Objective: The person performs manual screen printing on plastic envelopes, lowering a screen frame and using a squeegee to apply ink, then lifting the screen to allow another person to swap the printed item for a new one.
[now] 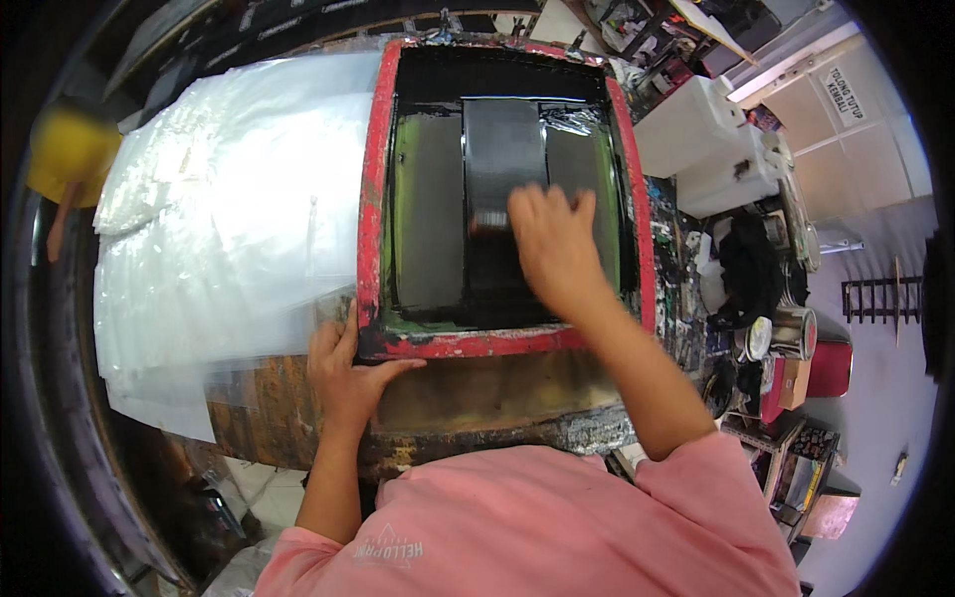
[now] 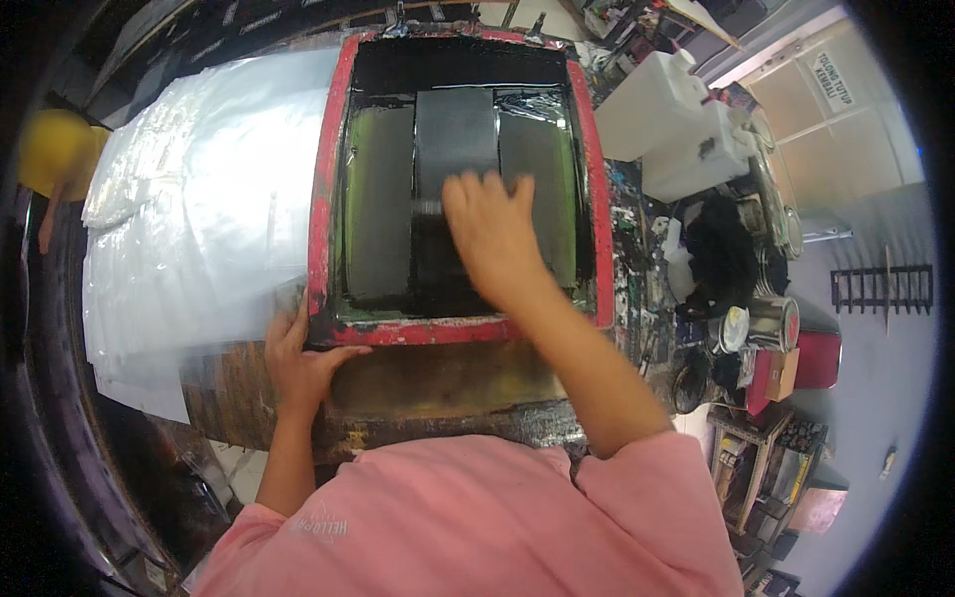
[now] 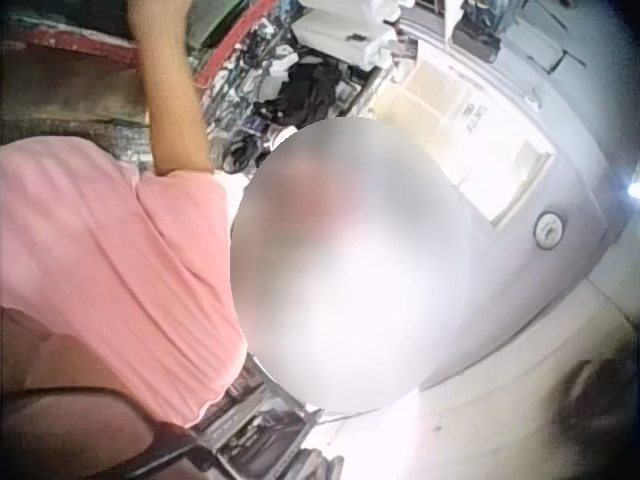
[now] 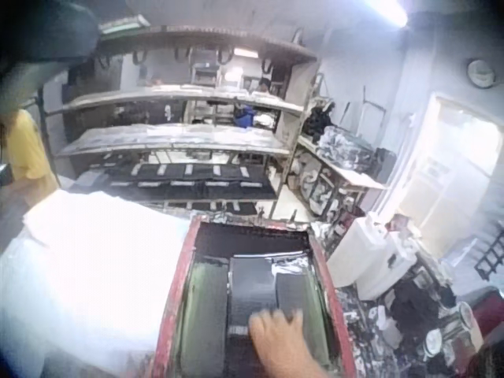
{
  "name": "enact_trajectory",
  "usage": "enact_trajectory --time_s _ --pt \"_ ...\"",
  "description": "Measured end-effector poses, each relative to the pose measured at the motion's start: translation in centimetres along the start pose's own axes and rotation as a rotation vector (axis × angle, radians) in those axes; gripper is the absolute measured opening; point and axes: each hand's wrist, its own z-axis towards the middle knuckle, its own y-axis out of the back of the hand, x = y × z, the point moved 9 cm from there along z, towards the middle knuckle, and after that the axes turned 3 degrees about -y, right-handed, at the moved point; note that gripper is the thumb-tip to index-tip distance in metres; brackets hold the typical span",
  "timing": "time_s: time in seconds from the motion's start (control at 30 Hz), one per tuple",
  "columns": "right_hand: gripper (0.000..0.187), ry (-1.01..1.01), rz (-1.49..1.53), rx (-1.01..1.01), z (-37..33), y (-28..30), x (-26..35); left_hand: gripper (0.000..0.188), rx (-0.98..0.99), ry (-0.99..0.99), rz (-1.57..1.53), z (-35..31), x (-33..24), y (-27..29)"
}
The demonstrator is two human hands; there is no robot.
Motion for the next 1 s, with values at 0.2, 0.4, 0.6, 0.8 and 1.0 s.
enact_trajectory --time_s 0.2,0.4,0.6,0.8,1.0 --pt "0.025 -0.029 0.092 0.128 -3.8 3.5 1.2 0.1 -0.055 0.012 -0.065 0.7 -0.9 1.0" --pt "0.051 -0.152 0.055 -0.152 -4.0 14.0 1.9 0.09 -0.247 0.273 -0.883 4.2 -4.1 4.1" --pt "0.046 -0.049 0.03 -0.442 5.1 23.8 -1.3 0.102 -0.031 -0.005 0.163 8.3 -1.7 -0.3" --pt "0.036 0.003 -0.01 -0.42 9.1 25.7 -2.1 0.095 0.106 0.09 0.139 8.4 -1.4 -1.7" --pt "0.052 -0.049 0.085 -0.243 10.3 29.7 -2.2 0.047 -0.337 0.241 -0.087 13.0 3.6 5.2"
